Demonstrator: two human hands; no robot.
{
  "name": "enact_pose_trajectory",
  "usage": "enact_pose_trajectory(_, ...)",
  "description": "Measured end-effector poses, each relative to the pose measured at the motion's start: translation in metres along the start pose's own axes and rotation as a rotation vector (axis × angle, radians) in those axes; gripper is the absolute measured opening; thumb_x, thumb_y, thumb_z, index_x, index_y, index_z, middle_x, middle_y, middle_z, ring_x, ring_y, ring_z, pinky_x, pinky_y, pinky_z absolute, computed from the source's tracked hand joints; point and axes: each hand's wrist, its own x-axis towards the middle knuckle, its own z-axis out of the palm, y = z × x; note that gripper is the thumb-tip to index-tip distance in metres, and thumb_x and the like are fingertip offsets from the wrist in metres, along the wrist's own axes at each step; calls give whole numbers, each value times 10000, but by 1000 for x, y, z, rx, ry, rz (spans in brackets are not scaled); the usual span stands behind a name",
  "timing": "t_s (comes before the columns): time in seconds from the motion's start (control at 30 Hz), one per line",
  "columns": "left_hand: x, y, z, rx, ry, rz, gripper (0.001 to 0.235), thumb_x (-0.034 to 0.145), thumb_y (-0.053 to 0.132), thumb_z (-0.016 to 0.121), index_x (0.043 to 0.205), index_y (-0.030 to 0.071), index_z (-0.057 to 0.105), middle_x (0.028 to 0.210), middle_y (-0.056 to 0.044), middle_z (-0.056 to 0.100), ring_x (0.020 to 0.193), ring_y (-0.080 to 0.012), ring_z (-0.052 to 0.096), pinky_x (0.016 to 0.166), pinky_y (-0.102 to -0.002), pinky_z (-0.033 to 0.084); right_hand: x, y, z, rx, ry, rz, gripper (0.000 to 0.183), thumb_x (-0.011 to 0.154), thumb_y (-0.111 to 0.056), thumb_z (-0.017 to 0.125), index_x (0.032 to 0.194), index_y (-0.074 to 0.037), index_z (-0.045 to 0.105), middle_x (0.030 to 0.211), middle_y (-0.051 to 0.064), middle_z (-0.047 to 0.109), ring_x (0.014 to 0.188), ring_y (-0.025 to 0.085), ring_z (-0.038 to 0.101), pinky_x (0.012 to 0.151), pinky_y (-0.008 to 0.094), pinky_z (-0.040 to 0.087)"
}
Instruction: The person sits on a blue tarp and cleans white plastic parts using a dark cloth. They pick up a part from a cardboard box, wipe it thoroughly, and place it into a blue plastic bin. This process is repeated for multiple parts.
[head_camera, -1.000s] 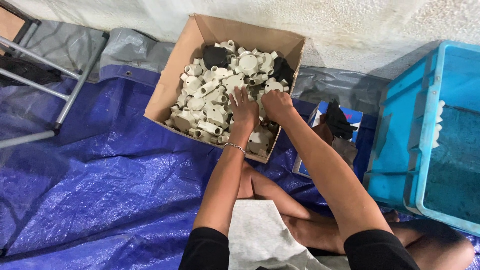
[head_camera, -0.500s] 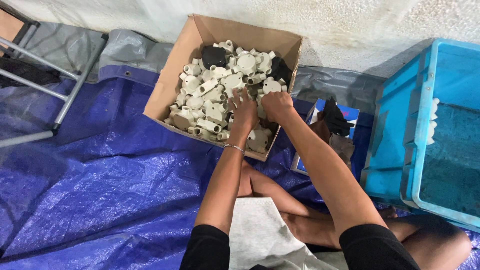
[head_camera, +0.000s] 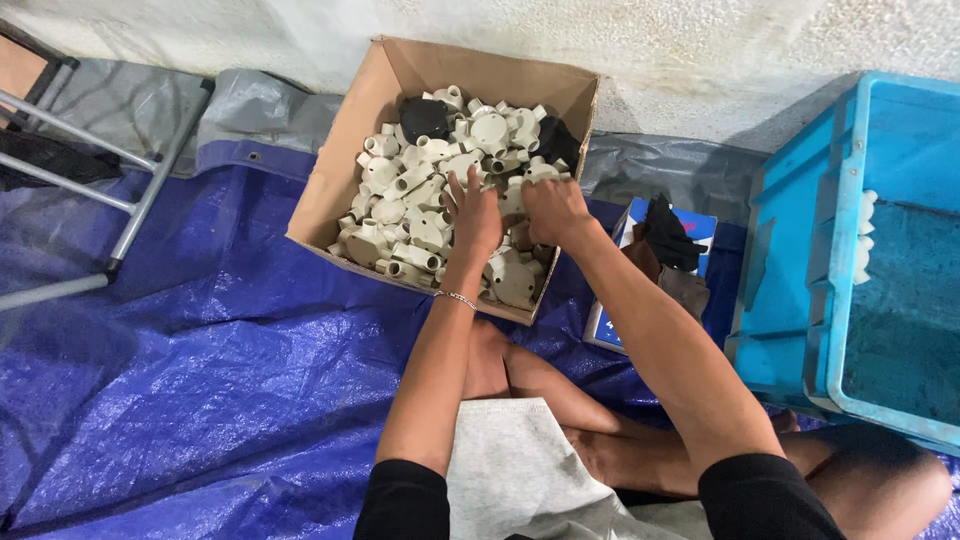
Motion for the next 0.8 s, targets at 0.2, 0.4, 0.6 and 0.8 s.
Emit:
enact_pose_trajectory(0.2,-24,37,-75,-136,148,38,448,759,437,813,1058,149,645,1538,-153,307,1432,-546,125,1152,-695,195,-12,19,-29,177,122,-33,807,553,-612,752,1123,-49,660,928,144,730,903,375,706,761,518,555)
enact_pose_trajectory(0.4,-54,94,-124,-146,193,188,417,745,402,840,1003,114,685,1527,-151,351,1422,-546,170,1152,-679,215,-62,39,-75,294,99,62,957,557,-649,804,1292,-63,622,1053,169,728,924,429,703,835,598,508)
enact_pose_trajectory(0.6,-83,150,-92,-31,252,404,463,774,383,803,1030,17,678,1493,-229,400,1427,-512,241,1180,-554,269,-137,61,-110,343,19,140,913,536,-481,841,1307,-46,619,1096,222,712,958,479,682,802,623,533)
enact_pose_trajectory(0.8,-119,182,-43,-10,77,476,633,735,363,855,1090,-106,622,1483,-324,349,1421,-524,253,1167,-533,325,-188,90,-65,377,6,202,958,511,-464,878,1331,-49,608,1103,181,703,992,438,676,807,590,553)
